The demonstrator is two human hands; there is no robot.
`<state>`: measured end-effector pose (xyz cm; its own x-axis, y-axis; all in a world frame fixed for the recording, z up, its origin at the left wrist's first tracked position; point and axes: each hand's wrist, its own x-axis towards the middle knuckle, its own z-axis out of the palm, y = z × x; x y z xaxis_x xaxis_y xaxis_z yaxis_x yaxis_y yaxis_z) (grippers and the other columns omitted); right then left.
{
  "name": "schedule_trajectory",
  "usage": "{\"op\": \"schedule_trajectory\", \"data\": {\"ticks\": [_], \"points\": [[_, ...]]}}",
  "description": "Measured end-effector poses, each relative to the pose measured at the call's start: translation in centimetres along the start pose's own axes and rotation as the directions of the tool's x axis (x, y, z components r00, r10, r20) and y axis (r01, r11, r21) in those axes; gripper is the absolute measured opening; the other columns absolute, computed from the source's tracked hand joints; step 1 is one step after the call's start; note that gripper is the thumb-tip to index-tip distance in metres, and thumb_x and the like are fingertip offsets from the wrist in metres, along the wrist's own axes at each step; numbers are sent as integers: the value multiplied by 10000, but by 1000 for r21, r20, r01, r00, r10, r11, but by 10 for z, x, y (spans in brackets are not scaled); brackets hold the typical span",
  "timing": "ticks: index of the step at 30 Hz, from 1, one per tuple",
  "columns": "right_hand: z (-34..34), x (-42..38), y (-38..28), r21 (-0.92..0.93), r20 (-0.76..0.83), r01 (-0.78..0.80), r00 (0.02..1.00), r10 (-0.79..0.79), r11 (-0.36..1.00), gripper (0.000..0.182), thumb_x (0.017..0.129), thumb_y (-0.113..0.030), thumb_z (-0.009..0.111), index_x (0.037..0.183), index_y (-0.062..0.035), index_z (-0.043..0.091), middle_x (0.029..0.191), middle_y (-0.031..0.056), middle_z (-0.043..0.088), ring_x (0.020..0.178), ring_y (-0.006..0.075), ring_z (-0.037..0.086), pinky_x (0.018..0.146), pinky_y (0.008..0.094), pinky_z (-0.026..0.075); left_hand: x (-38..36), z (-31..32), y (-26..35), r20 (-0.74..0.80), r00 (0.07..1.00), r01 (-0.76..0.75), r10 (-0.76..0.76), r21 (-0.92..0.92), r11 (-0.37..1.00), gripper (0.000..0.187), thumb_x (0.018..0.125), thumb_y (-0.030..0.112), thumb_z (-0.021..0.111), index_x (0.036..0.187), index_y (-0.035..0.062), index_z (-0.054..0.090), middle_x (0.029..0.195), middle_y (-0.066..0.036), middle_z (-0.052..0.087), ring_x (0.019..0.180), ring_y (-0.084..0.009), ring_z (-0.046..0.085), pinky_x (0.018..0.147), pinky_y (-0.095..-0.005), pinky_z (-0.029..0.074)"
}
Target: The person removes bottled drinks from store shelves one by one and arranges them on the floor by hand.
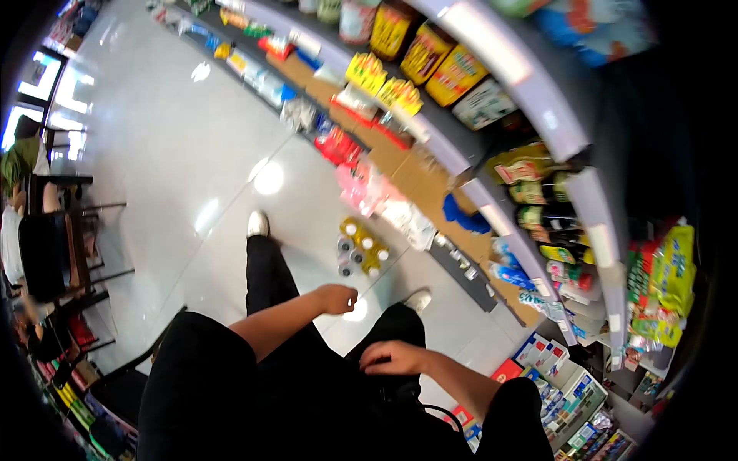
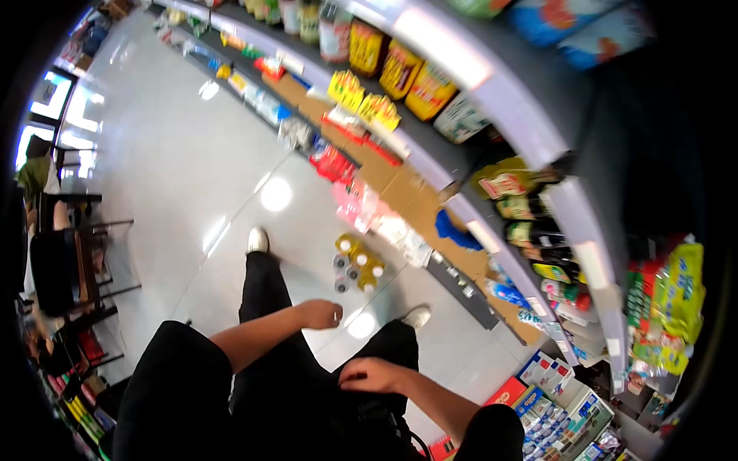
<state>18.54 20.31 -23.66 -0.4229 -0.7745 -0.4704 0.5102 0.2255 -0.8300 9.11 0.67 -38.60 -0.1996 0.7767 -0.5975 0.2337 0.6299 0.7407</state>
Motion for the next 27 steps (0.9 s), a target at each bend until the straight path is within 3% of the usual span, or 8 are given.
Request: {"op": "schedule_trajectory", "data": {"ticks": [3, 7, 13, 16, 19, 25, 26, 27], "points": [[14, -27, -44, -19, 68, 27, 997, -26, 999, 142, 865, -147, 631, 937, -25, 642, 1042, 99, 606, 1030, 217, 557, 903, 319, 433, -31, -25, 46, -56, 997, -51, 48, -39, 998, 251, 794, 292, 588, 960, 107, 626, 873, -156, 658, 830, -344, 627, 745, -439, 491], [13, -62, -65, -197, -99, 211, 967, -233, 958, 134, 863, -137, 616, 818, -11, 605, 923, 85, 577, 907, 206, 556, 825, 312, 436, -66, -53, 95, -106, 990, -84, 90, 58, 995, 294, 809, 284, 581, 1045, 111, 601, 869, -174, 654, 842, -352, 626, 758, -444, 488], [33, -106, -70, -314, -222, 76, 963, -151, 946, 246, 882, -147, 594, 724, 17, 502, 760, 83, 480, 701, 186, 487, 661, 306, 408, -79, -72, 118, -84, 986, -132, 140, 102, 986, 345, 847, 266, 546, 1127, 67, 575, 983, -200, 633, 912, -342, 614, 828, -408, 473], [48, -121, -67, -379, -435, 101, 858, -274, 920, 313, 886, -240, 617, 683, -19, 528, 722, 89, 496, 655, 237, 505, 615, 334, 412, -76, -74, 119, -57, 985, -148, 162, 196, 969, 336, 842, 274, 563, 1099, 58, 571, 967, -149, 662, 918, -320, 628, 815, -399, 489], [62, -130, -71, -532, -584, -104, 763, -275, 841, 309, 885, -258, 601, 679, -34, 550, 746, 103, 527, 699, 275, 534, 638, 367, 437, -77, -79, 127, -21, 987, -148, 158, 253, 956, 329, 846, 260, 560, 1105, 57, 570, 984, -148, 660, 928, -320, 627, 825, -396, 488], [78, -141, -70, -382, -874, -319, 428, -228, 867, 230, 873, -226, 611, 749, -32, 606, 855, 97, 596, 836, 252, 576, 715, 338, 459, -63, -83, 151, 67, 970, -242, 232, 291, 926, 332, 851, 230, 560, 1132, 54, 562, 1012, -154, 653, 934, -315, 626, 823, -396, 490], [81, -141, -65, -379, -883, -324, 406, -235, 867, 230, 873, -226, 611, 749, -32, 606, 855, 97, 596, 836, 252, 576, 715, 338, 459, -61, -84, 158, 67, 961, -278, 270, 275, 920, 334, 851, 226, 563, 1135, 51, 560, 1008, -158, 652, 928, -314, 628, 822, -395, 490], [84, -140, -59, -360, -839, -67, 460, -291, 931, 208, 869, -225, 616, 786, -35, 629, 926, 97, 606, 893, 242, 580, 768, 324, 457, -61, -87, 173, 110, 954, -299, 280, 236, 925, 322, 854, 219, 566, 1122, 42, 559, 996, -166, 650, 916, -312, 630, 815, -393, 489]]}}
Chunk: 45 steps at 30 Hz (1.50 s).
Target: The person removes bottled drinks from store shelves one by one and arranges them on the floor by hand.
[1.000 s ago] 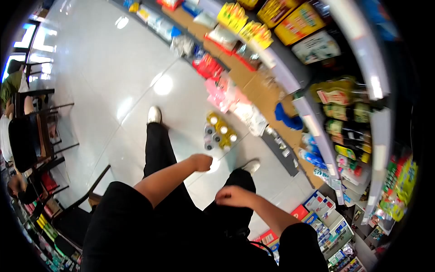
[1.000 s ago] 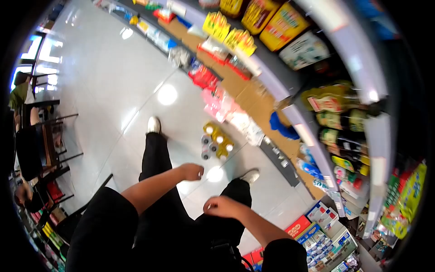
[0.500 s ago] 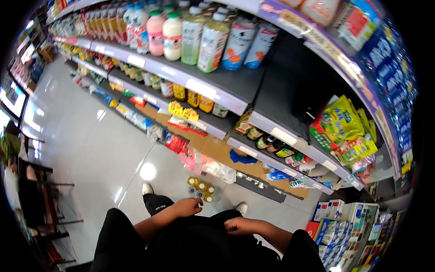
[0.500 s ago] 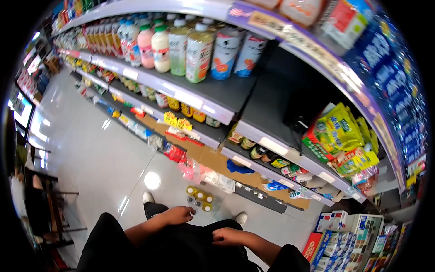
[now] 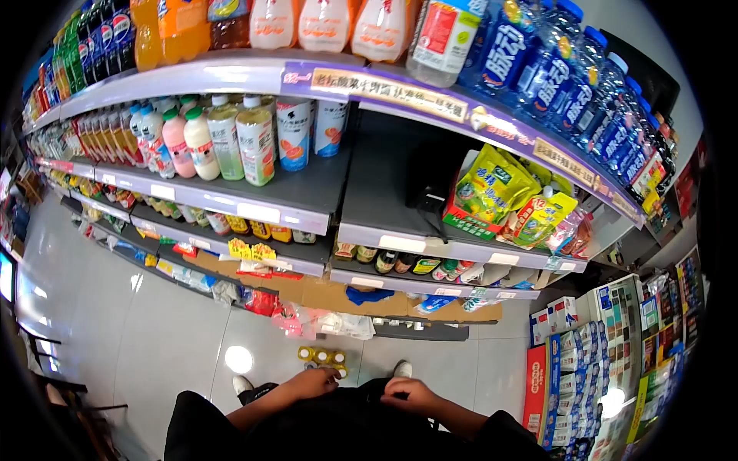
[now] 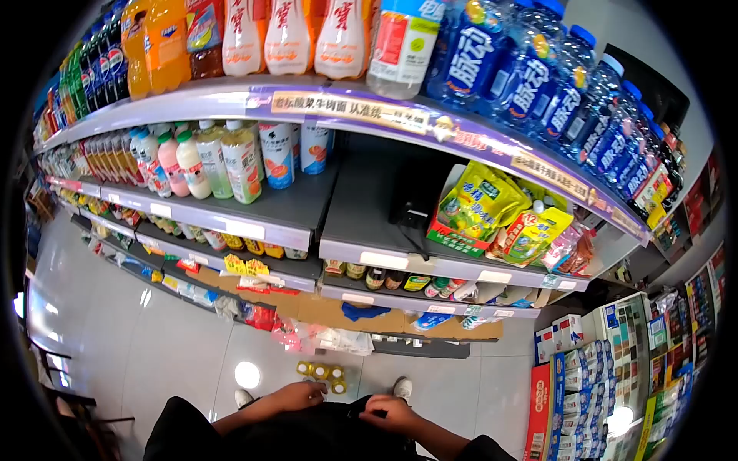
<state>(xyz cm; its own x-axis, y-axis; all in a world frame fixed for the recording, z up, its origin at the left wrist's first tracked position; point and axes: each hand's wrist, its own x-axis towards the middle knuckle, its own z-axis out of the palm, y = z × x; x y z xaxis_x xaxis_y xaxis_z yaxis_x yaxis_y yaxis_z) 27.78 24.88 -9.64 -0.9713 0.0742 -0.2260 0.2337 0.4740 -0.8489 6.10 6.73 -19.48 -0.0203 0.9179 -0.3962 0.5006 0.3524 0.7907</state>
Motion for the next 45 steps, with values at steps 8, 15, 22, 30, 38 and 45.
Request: {"op": "schedule_trajectory", "data": {"ticks": [8, 15, 22, 30, 38, 45], "points": [[0, -25, 34, -151, 254, 77, 966, -37, 986, 317, 904, -334, 527, 1072, -83, 621, 1277, 255, 485, 1156, 378, 498, 968, 425, 393, 26, 0, 17, 40, 993, -109, 107, 46, 993, 289, 884, 257, 527, 1104, 74, 563, 971, -178, 644, 913, -340, 623, 799, -420, 484], [-1, -38, -9, -424, 355, -295, 816, 456, 856, 505, 869, -558, 428, 1128, -160, 601, 1268, 215, 504, 1013, 383, 586, 798, 465, 493, 24, -7, 30, 102, 986, -146, 131, 151, 978, 303, 890, 290, 513, 1109, 87, 565, 991, -167, 644, 912, -337, 620, 796, -429, 485], [-7, -50, -41, -590, 435, -341, 630, 643, 732, 440, 902, -478, 389, 1208, -202, 544, 1055, 128, 629, 947, 330, 622, 760, 443, 493, 24, 2, 21, 94, 982, -176, 166, 116, 977, 303, 880, 289, 526, 1089, 78, 584, 1011, -148, 651, 950, -328, 609, 821, -413, 479], [8, -51, -30, -646, 345, -354, 655, 673, 676, 286, 840, -330, 489, 872, -125, 685, 837, 109, 681, 803, 300, 667, 610, 437, 519, 21, 7, 26, 73, 987, -153, 146, 100, 983, 306, 875, 264, 552, 1084, 47, 603, 967, -155, 649, 909, -313, 622, 809, -393, 487], [-3, -43, -48, -658, 258, -315, 759, 598, 684, 188, 820, -189, 544, 927, -85, 659, 1144, 152, 591, 1034, 298, 594, 774, 398, 511, 7, 5, 22, 56, 995, -86, 88, -31, 996, 280, 894, 249, 542, 1083, 52, 602, 977, -156, 649, 914, -306, 627, 815, -377, 489], [7, -43, -12, -26, -123, 5, 992, -8, 1000, 178, 827, -129, 638, 981, -57, 584, 1085, 136, 559, 1064, 301, 542, 890, 371, 459, 1, 6, 26, 17, 998, -68, 68, -33, 997, 293, 888, 247, 547, 1087, 37, 593, 978, -159, 648, 912, -299, 631, 818, -371, 487]]}}
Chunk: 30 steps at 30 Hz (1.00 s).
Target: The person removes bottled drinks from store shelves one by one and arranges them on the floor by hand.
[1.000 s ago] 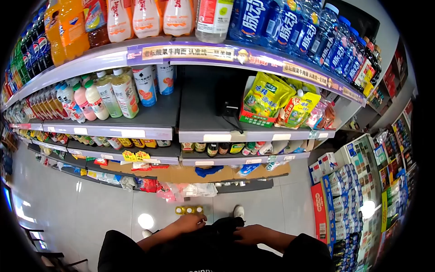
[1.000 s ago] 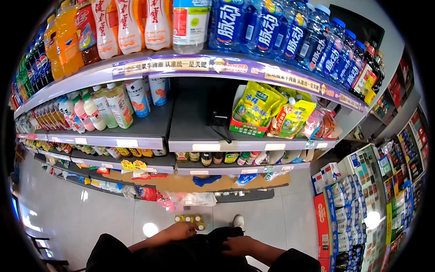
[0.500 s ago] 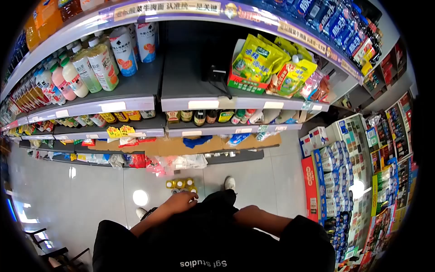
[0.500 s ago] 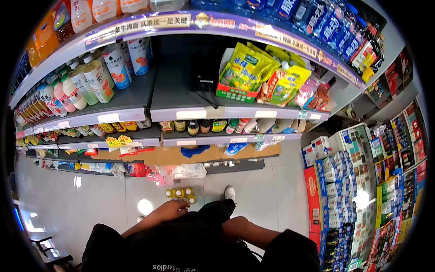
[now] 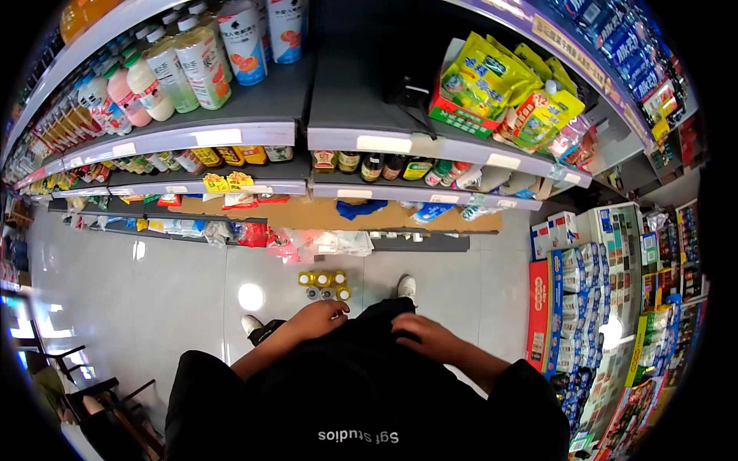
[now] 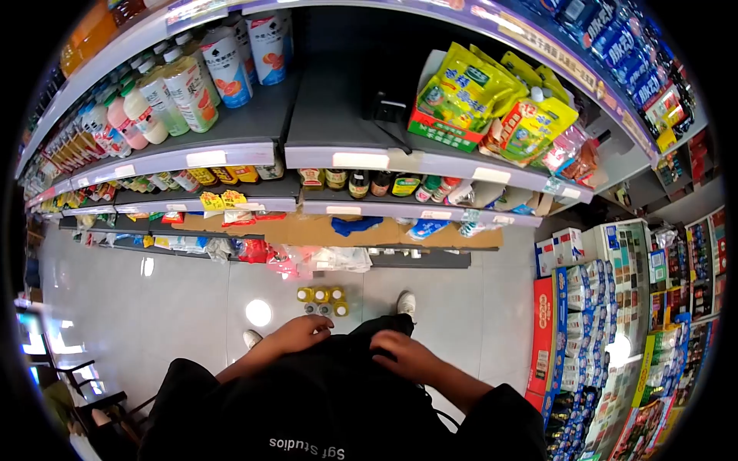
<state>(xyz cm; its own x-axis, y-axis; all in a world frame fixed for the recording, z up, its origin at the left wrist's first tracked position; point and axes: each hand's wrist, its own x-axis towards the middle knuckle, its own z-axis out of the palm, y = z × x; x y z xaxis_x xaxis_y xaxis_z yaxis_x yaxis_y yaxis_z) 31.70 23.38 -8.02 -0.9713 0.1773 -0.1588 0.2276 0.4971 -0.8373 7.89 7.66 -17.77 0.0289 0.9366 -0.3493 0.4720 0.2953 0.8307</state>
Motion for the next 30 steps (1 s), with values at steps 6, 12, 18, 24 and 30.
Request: {"op": "schedule_trajectory", "data": {"ticks": [6, 12, 18, 24, 30], "points": [[6, 4, 29, -188, 170, -39, 983, 71, 981, 214, 851, -163, 607, 1038, -62, 580, 1051, 106, 586, 1008, 293, 554, 862, 374, 458, -1, 4, -5, -43, 998, 33, -34, -41, 999, 301, 870, 248, 539, 1085, 43, 585, 977, -160, 648, 915, -323, 619, 817, -396, 485], [-36, 71, -9, -131, 139, 111, 986, -93, 985, 273, 823, -165, 666, 1059, -54, 584, 1084, 128, 582, 1036, 307, 556, 892, 372, 454, 2, 6, -14, -91, 996, 10, -3, 69, 998, 294, 873, 230, 529, 1097, 52, 593, 1026, -157, 629, 956, -316, 603, 841, -392, 474], [-97, 190, -84, -221, -209, 459, 840, -501, 861, 284, 820, -111, 653, 1081, -34, 570, 1076, 129, 577, 994, 276, 578, 863, 345, 467, -7, -31, -4, -198, 980, 9, -16, -38, 999, 262, 875, 232, 539, 1055, 53, 602, 980, -172, 634, 901, -332, 614, 786, -397, 487], [-135, 311, -110, 141, -294, 505, 843, -451, 852, 420, 795, -12, 647, 1186, -55, 498, 1004, 60, 531, 854, 121, 562, 721, 253, 469, -15, -114, 5, -587, 797, -207, 143, -43, 977, 177, 860, 139, 547, 988, 33, 609, 937, -141, 629, 853, -234, 628, 745, -344, 492], [-186, 435, -169, -127, -540, 403, 738, -404, 906, 561, 772, -112, 680, 1262, -9, 427, 1091, 136, 550, 859, 193, 599, 738, 299, 505, -6, -227, 42, -775, 576, -357, 260, 47, 933, 229, 861, 47, 551, 1082, 28, 608, 1040, -81, 607, 909, -163, 576, 813, -295, 472]]}}
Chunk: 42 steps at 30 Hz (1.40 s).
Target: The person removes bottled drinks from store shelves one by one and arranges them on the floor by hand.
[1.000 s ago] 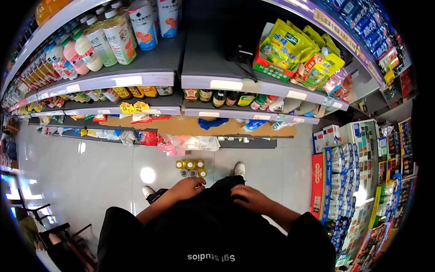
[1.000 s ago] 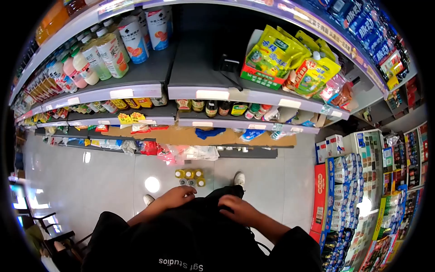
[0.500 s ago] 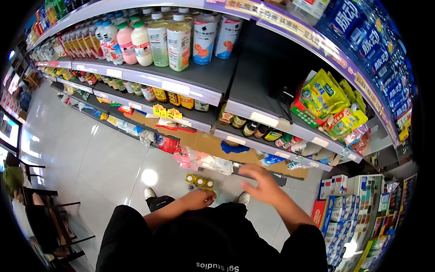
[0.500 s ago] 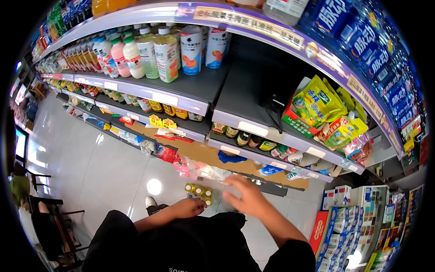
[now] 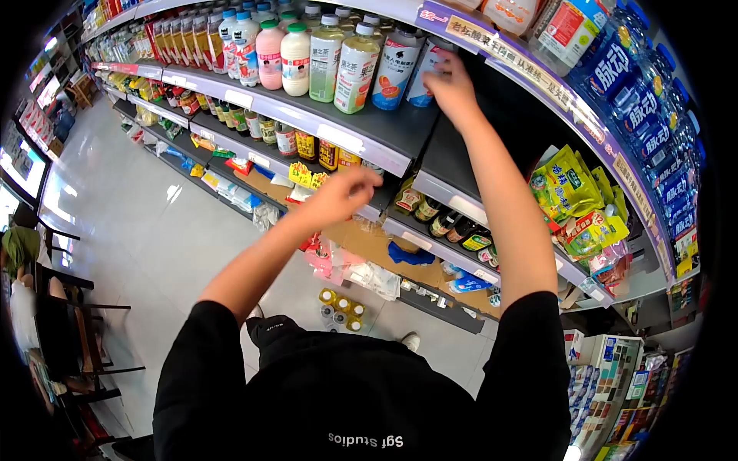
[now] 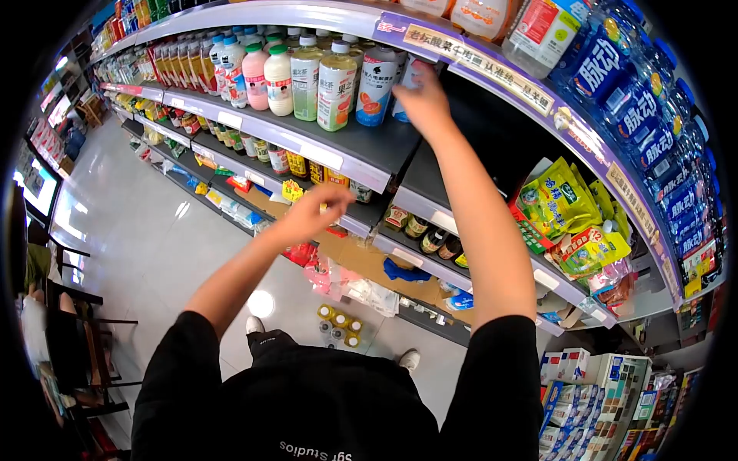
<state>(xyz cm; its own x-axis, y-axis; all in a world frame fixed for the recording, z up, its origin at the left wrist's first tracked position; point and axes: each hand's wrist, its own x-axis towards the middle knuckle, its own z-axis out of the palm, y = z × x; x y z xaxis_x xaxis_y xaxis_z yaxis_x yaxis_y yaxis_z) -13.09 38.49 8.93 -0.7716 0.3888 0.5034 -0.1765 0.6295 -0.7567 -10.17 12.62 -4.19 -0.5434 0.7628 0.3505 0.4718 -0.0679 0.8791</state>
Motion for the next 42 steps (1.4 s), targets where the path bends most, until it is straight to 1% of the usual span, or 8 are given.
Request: {"op": "schedule_trajectory", "data": {"ticks": [3, 6, 16, 17, 20, 23, 34, 42], "points": [[13, 43, -14, -362, -20, 108, 992, -124, 926, 636, 772, -245, 677, 1304, -17, 413, 1123, 182, 556, 892, 243, 610, 811, 333, 490, 49, -22, 21, -118, 992, -50, 50, 7, 999, 321, 840, 51, 554, 1161, 34, 564, 1122, -100, 576, 979, -192, 574, 846, -305, 464], [31, 70, -12, -377, 4, 307, 944, -330, 874, 672, 764, -302, 683, 1316, -26, 417, 1220, 186, 527, 1034, 274, 579, 900, 354, 447, 89, -30, 27, -226, 967, -115, 121, 40, 993, 407, 800, 69, 577, 1203, 28, 529, 1156, -131, 564, 1045, -228, 564, 892, -329, 446], [29, 66, -11, -414, 131, 227, 973, -189, 882, 681, 787, -353, 638, 1345, -44, 399, 1369, 227, 412, 1278, 371, 382, 1051, 409, 312, 160, -11, 21, -432, 893, -83, 124, 114, 990, 719, 729, 85, 637, 1361, -40, 318, 1218, -225, 480, 1112, -277, 513, 817, -327, 489], [27, 61, -11, -425, 121, 246, 969, -215, 871, 594, 811, -287, 628, 1322, -75, 412, 1205, 176, 503, 982, 317, 512, 731, 362, 404, 163, -6, 22, -490, 851, -83, 187, 227, 970, 771, 709, 87, 655, 1370, -57, 285, 1218, -241, 470, 1090, -294, 524, 787, -320, 502], [22, 42, -20, -428, 86, 266, 963, -254, 864, 431, 844, -181, 619, 1242, -93, 480, 961, 91, 597, 833, 228, 615, 662, 338, 529, 167, 3, 17, -531, 818, -87, 221, 265, 960, 856, 665, 107, 683, 1354, -84, 215, 1336, -291, 330, 1229, -431, 372, 1009, -434, 365], [19, 34, -14, -194, 84, 456, 890, -449, 868, 434, 777, -214, 708, 1167, -96, 558, 992, 100, 606, 873, 214, 579, 801, 326, 479, 167, 8, 23, -572, 802, -27, 170, 251, 968, 879, 648, 120, 708, 1348, -79, 214, 1305, -305, 350, 1200, -448, 389, 1010, -455, 349], [9, -22, -42, -306, 88, 449, 891, -445, 840, 394, 664, -216, 760, 971, -14, 618, 1026, 144, 605, 995, 339, 550, 872, 401, 449, 163, 14, 35, -683, 719, -83, 132, 103, 991, 717, 667, 139, 749, 1252, -38, 375, 1196, -248, 501, 1130, -370, 505, 936, -398, 410], [-23, -102, -115, -284, 71, 675, 723, -687, 681, 303, 645, -137, 767, 859, -20, 587, 840, 91, 548, 773, 248, 547, 697, 332, 466, 94, 23, 81, -664, 679, -374, 313, 54, 926, 689, 619, 118, 786, 1211, 53, 441, 1128, -125, 544, 1037, -255, 551, 902, -336, 431]]}}
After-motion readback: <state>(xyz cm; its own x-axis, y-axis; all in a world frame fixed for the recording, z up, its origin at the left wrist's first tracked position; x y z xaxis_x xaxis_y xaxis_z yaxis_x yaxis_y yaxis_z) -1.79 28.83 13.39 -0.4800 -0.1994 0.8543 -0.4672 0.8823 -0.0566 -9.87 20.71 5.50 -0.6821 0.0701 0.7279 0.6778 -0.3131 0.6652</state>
